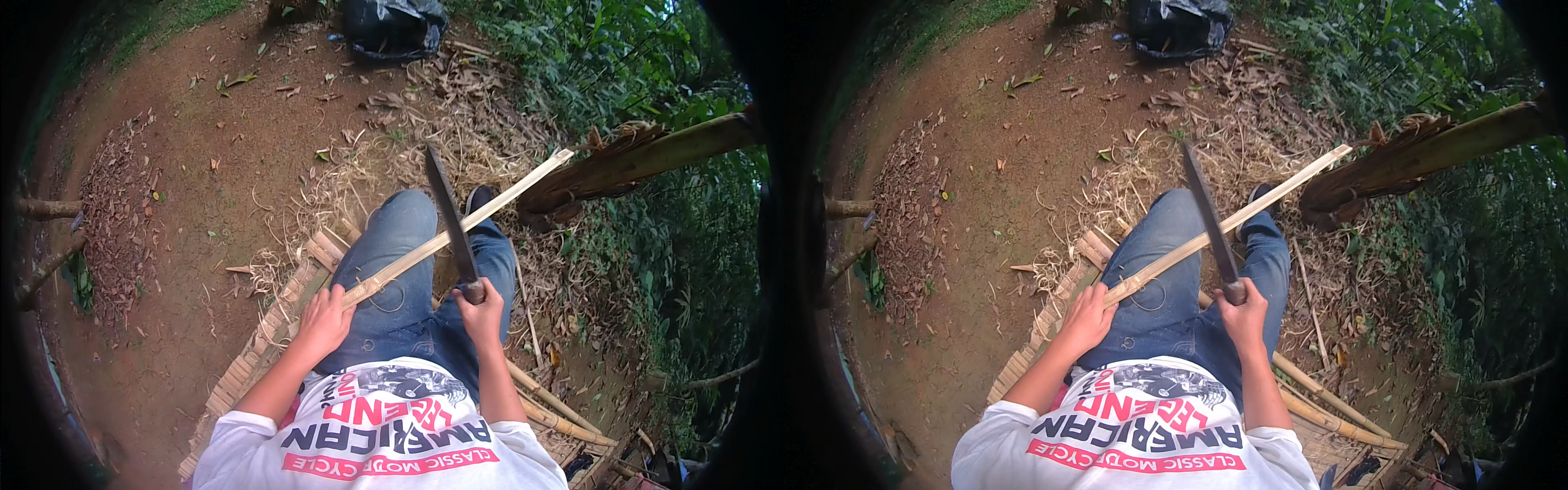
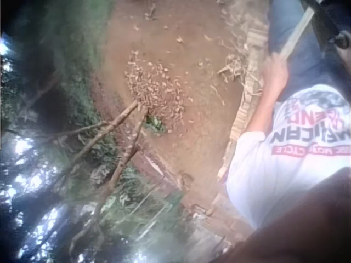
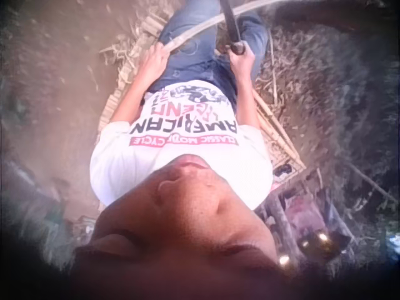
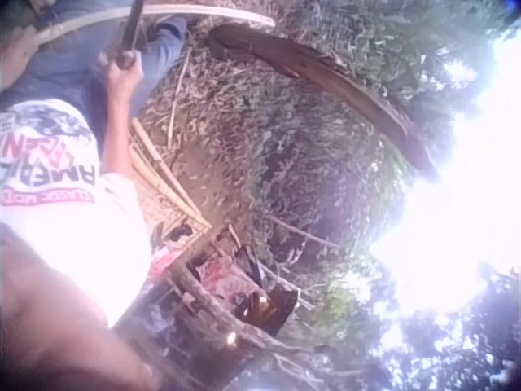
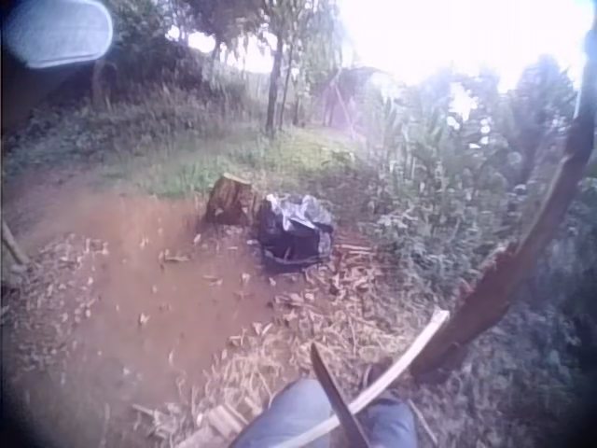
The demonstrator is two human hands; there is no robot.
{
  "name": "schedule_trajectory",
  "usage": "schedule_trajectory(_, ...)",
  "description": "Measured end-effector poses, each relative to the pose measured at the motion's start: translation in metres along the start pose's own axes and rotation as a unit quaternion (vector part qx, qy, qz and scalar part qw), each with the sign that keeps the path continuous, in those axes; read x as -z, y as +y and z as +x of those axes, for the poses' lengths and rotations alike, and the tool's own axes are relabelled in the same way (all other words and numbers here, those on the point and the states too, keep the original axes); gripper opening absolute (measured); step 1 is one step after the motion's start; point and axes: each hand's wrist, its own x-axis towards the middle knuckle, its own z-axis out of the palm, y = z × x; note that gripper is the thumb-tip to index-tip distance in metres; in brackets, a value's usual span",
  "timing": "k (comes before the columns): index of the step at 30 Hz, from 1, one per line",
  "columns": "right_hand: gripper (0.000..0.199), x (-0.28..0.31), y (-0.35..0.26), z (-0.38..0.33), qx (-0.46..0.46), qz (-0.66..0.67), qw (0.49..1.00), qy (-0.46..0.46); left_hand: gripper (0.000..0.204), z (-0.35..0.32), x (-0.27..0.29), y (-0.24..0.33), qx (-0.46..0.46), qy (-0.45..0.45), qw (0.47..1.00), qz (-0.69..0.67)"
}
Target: The person shaves a thin strip of bamboo with a machete while sitting on a bamboo bench.
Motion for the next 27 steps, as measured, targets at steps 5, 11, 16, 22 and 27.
schedule_trajectory(5,0.028,-0.034,-0.009,0.011,0.067,-0.084,0.991,-0.078,0.027,0.026,0.009,-0.003,0.044,-0.114,0.992,-0.021)
schedule_trajectory(11,0.032,-0.049,-0.021,0.052,0.104,-0.063,0.973,-0.197,0.029,0.044,0.011,-0.014,0.06,-0.14,0.987,-0.052)
schedule_trajectory(16,0.042,-0.059,-0.025,0.061,0.164,-0.105,0.958,-0.21,0.03,0.058,0.007,-0.009,0.083,-0.161,0.982,-0.054)
schedule_trajectory(22,0.046,-0.057,-0.008,0.091,0.204,-0.248,0.922,-0.215,0.033,0.075,0.011,-0.012,0.098,-0.214,0.967,-0.1)
schedule_trajectory(27,0.047,-0.049,0.007,0.111,0.245,-0.296,0.903,-0.194,0.034,0.089,0.015,-0.011,0.135,-0.273,0.94,-0.155)
